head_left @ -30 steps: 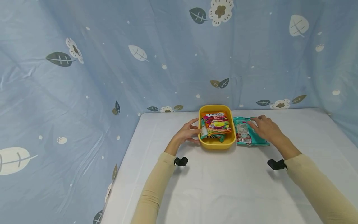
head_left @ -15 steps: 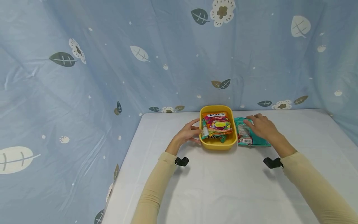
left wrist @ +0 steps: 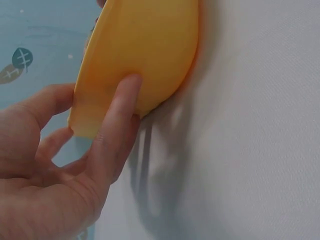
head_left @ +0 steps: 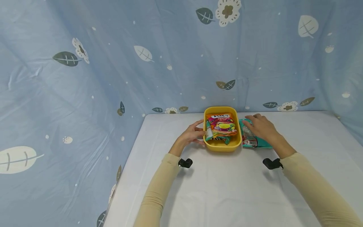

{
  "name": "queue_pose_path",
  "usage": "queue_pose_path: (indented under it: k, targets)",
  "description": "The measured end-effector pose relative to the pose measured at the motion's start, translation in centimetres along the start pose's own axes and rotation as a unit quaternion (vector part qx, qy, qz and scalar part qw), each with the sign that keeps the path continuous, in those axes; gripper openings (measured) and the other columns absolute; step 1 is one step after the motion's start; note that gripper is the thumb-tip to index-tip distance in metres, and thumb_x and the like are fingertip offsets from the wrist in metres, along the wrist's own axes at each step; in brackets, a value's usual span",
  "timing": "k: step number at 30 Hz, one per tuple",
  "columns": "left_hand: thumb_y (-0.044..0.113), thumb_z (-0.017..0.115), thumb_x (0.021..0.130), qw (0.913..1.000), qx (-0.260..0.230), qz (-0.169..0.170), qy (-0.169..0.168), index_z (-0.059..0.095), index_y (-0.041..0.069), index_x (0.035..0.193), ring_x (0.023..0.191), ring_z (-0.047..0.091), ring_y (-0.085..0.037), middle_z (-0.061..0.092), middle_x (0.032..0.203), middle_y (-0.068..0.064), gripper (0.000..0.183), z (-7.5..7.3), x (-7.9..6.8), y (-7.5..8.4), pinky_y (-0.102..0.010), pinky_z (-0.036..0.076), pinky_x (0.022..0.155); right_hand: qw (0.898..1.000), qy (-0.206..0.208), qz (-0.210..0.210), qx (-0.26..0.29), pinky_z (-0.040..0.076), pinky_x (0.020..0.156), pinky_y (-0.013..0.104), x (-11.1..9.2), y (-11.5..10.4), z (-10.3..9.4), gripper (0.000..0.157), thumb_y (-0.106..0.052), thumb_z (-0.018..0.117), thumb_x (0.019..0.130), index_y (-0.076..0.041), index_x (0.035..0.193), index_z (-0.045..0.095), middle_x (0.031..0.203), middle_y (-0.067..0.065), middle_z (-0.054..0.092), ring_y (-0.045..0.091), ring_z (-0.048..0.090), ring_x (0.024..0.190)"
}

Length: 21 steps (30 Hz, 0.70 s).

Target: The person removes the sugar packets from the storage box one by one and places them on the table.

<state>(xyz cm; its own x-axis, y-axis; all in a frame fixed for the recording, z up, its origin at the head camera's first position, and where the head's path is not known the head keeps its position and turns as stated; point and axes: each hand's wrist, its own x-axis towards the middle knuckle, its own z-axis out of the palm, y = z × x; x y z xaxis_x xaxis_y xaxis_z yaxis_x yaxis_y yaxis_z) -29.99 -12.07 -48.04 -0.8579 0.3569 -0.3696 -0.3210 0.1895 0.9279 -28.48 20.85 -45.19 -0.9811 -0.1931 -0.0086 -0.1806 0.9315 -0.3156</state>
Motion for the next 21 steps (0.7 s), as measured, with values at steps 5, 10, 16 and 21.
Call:
queue_pose_path:
  k: [5,10,16,21]
  targets:
    - [0.010,0.066,0.093,1.0000,0.004,-0.003,0.003,0.031,0.036,0.153,0.106,0.066,-0.032,0.042,0.145,-0.022,0.074,0.1,-0.1,0.2,-0.049,0.064,0.077,1.000,0.001,-0.003,-0.002,0.045,0.097,0.071,0.5,-0.8,-0.1,0.062,-0.050,0.038,0.104,-0.003,0.144,0.046,0.139,0.034,0.043,0.053,0.044,0.123]
    - [0.010,0.067,0.093,1.0000,-0.002,-0.005,0.000,0.031,0.036,0.153,0.106,0.066,-0.031,0.043,0.144,-0.021,0.075,0.0,-0.1,0.2,-0.048,0.064,0.077,1.000,-0.001,-0.005,-0.005,0.044,0.098,0.071,1.0,-1.3,-0.2,0.066,-0.054,0.037,0.102,-0.004,0.145,0.045,0.141,0.033,0.043,0.053,0.044,0.124]
    - [0.011,0.067,0.093,0.9999,-0.003,-0.012,0.002,0.032,0.037,0.153,0.104,0.067,-0.030,0.045,0.141,-0.020,0.075,-0.1,0.0,0.2,-0.047,0.064,0.076,1.000,-0.004,-0.011,-0.011,0.044,0.099,0.071,1.2,-2.2,-0.5,0.062,-0.050,0.040,0.103,-0.006,0.145,0.045,0.141,0.033,0.043,0.052,0.044,0.125]
    - [0.010,0.066,0.094,0.9999,-0.008,-0.013,0.002,0.033,0.038,0.152,0.104,0.067,-0.030,0.046,0.139,-0.019,0.072,-0.1,0.1,0.1,-0.045,0.064,0.075,1.000,-0.002,-0.019,-0.008,0.044,0.098,0.071,1.5,-2.9,-0.6,0.060,-0.047,0.042,0.103,-0.005,0.145,0.045,0.139,0.033,0.045,0.051,0.043,0.126]
